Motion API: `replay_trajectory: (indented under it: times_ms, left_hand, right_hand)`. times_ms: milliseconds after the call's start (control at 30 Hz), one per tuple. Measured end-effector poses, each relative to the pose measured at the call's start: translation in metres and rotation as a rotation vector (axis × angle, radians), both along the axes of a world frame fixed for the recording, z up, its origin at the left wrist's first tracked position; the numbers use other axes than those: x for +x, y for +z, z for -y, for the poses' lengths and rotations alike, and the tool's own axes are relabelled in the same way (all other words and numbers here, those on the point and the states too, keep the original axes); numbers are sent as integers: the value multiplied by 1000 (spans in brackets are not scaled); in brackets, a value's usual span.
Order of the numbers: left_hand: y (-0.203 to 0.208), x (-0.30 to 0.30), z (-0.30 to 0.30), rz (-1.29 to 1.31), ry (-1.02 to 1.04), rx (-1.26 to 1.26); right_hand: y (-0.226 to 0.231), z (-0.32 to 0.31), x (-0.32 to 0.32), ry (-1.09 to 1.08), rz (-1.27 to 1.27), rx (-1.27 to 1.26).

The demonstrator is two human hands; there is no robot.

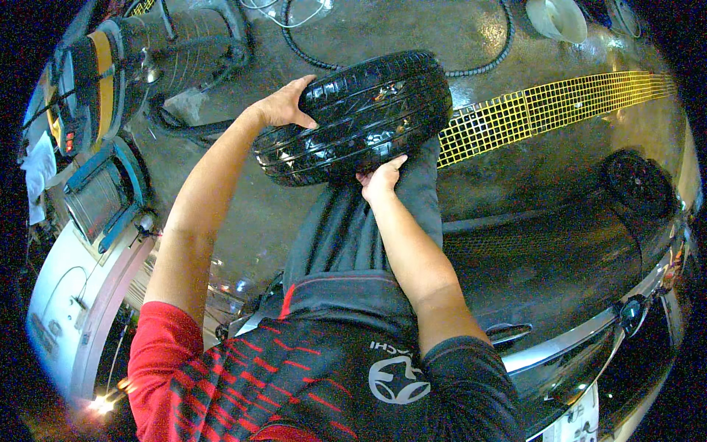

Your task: The person uses a high-pressure water spray to clean a car tire and wheel, focusing on the tread and rim. After rinsing, the person rolls the tire across the garage floor and places it against a tire balancing machine.

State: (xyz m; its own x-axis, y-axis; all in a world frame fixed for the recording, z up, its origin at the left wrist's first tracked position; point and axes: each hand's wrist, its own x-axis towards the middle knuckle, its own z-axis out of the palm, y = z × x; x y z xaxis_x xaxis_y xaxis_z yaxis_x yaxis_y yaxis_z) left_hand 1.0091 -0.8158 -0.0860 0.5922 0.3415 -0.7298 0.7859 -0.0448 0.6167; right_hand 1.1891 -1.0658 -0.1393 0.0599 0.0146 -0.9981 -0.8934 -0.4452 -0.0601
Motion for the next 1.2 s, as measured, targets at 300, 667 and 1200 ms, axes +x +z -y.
replay_trajectory:
  times_ms: [300,667,1200]
  left_hand:
    - [-20,-2,22,-112,74,196]
    - [-12,-43,-7,-73,260,382]
    - [-38,-82,-74,50,399,170]
  right_hand:
    - [-2,2,0,11,35,-38]
    - [14,-71,-15,48,40,-85]
    - [7,-92,-11,335,-39,206]
